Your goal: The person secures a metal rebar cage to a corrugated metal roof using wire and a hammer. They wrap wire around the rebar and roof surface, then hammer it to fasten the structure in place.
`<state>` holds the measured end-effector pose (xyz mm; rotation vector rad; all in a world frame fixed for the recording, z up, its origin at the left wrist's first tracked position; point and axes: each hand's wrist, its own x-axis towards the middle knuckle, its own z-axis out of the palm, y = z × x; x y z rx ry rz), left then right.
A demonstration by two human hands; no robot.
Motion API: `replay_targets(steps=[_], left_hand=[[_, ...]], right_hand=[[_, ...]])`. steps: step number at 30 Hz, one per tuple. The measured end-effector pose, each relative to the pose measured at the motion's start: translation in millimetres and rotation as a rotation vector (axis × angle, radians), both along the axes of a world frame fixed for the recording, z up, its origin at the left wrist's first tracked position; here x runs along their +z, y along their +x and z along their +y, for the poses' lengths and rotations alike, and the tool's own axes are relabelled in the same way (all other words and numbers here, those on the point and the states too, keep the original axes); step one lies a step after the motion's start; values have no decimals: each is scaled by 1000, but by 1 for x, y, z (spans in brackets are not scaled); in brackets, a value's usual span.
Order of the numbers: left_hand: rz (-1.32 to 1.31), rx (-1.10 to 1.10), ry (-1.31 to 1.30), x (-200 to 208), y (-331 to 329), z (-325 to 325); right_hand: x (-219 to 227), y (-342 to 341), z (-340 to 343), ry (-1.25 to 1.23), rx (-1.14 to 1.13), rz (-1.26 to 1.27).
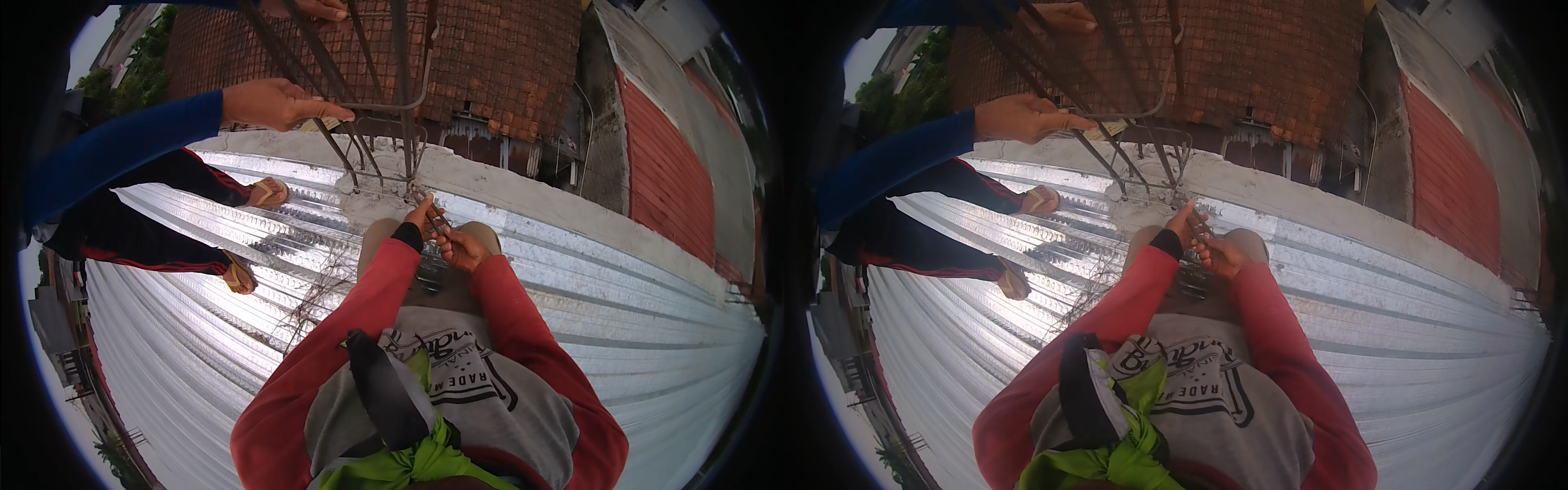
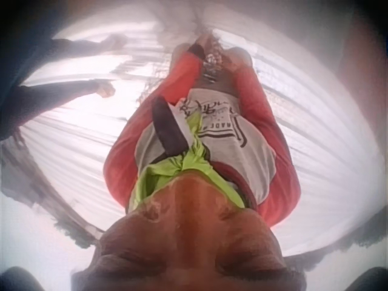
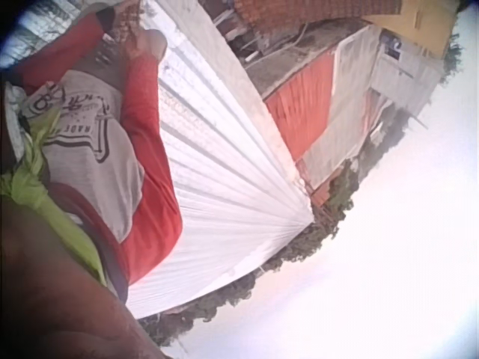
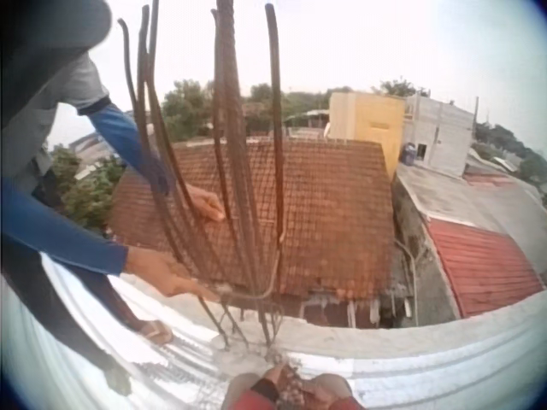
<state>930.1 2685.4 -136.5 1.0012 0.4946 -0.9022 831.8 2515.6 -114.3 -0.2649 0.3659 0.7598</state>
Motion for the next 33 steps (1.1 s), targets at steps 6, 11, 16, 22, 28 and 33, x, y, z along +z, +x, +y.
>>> replay_targets(steps=[6, 11, 16, 22, 28, 33], left_hand=[[65, 17, -100, -15, -13, 20], [-9, -76, -17, 28, -55, 7], [-162, -69, -16, 40, -89, 19], [-357, -218, -81, 80, -92, 34], [-495, -263, -130, 109, -109, 21], [-449, -104, -192, 123, -110, 10]], right_hand=[[67, -41, 44, -389, 61, -45], [77, -76, 21, -913, 116, -218], [127, -101, 9, -983, 277, -284], [162, -130, -17, -552, 142, -239], [152, -153, -40, -616, 147, -383], [168, -151, -24, -644, 161, -326]])
